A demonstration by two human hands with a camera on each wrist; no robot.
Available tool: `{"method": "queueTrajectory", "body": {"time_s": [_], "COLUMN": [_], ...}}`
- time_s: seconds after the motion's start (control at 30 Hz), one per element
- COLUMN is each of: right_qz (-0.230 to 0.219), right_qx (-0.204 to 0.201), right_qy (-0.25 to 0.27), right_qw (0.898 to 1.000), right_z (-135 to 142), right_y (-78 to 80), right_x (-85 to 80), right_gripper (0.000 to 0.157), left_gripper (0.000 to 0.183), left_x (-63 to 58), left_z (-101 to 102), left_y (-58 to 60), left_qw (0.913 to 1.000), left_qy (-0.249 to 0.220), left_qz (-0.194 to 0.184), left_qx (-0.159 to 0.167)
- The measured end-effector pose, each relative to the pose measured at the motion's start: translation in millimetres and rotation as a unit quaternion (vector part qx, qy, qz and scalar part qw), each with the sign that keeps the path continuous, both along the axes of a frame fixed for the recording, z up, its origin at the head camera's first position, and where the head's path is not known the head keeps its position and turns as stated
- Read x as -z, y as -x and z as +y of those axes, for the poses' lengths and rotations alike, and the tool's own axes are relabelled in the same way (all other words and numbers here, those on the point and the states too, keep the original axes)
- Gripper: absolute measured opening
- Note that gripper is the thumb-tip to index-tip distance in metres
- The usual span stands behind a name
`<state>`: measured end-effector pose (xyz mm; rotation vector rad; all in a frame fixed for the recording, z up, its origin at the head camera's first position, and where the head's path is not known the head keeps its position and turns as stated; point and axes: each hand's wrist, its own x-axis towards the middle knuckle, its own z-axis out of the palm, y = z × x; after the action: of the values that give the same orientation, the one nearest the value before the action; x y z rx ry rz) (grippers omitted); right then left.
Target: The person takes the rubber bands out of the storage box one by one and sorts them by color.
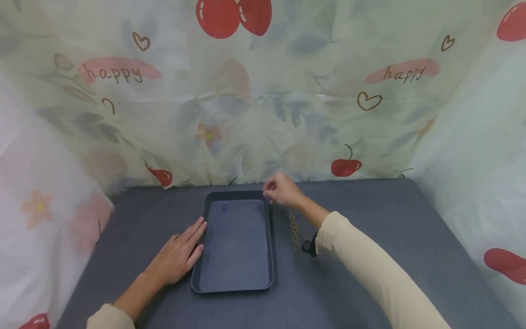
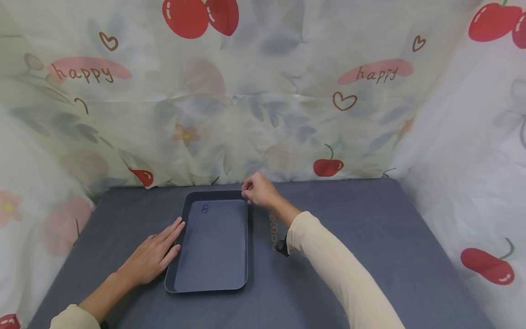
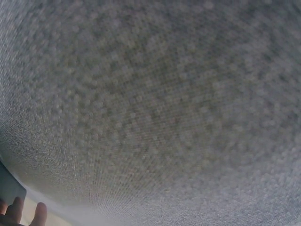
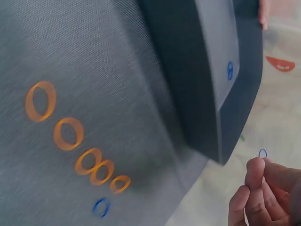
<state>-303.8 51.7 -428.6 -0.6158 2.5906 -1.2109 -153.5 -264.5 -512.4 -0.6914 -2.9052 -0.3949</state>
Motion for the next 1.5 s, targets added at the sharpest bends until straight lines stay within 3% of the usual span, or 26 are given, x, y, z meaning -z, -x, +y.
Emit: {"method": "queueTrajectory", "body": {"time_s": [0.4,0.77,1.03,1.5], "right_qz": [0.027,0.019,-0.012,-0.006], "right_qx": [0.020,-0.019,-0.034,-0.054], "right_qy": [-0.051,-0.068,-0.090,-0.109], "right_qw": [0.998,0.997,0.995,0.993], "right_z": [53.7,87.5,100.6,105.0], "right_y": [2.5,-6.7,-14.9,-22.8], "right_x": [20.4,44.1,51.4,58.3], "right_gripper": [0.009,0.010,0.013,0.014], "left_gripper": [0.058,0.058,0.059,0.059], "left_x": [1.5,0.7,1.7,2.2], "left_z": [-1.8,-1.7,-2.0,-1.7], "left_y": [2.1,2.3,2.7,1.5], "left_qw": [1.0000,1.0000,1.0000,1.0000], "left_qy": [0.004,0.006,0.005,0.000], "left_qz": [-0.001,0.001,0.000,0.006], "left_qx": [0.002,0.001,0.001,0.007]}}
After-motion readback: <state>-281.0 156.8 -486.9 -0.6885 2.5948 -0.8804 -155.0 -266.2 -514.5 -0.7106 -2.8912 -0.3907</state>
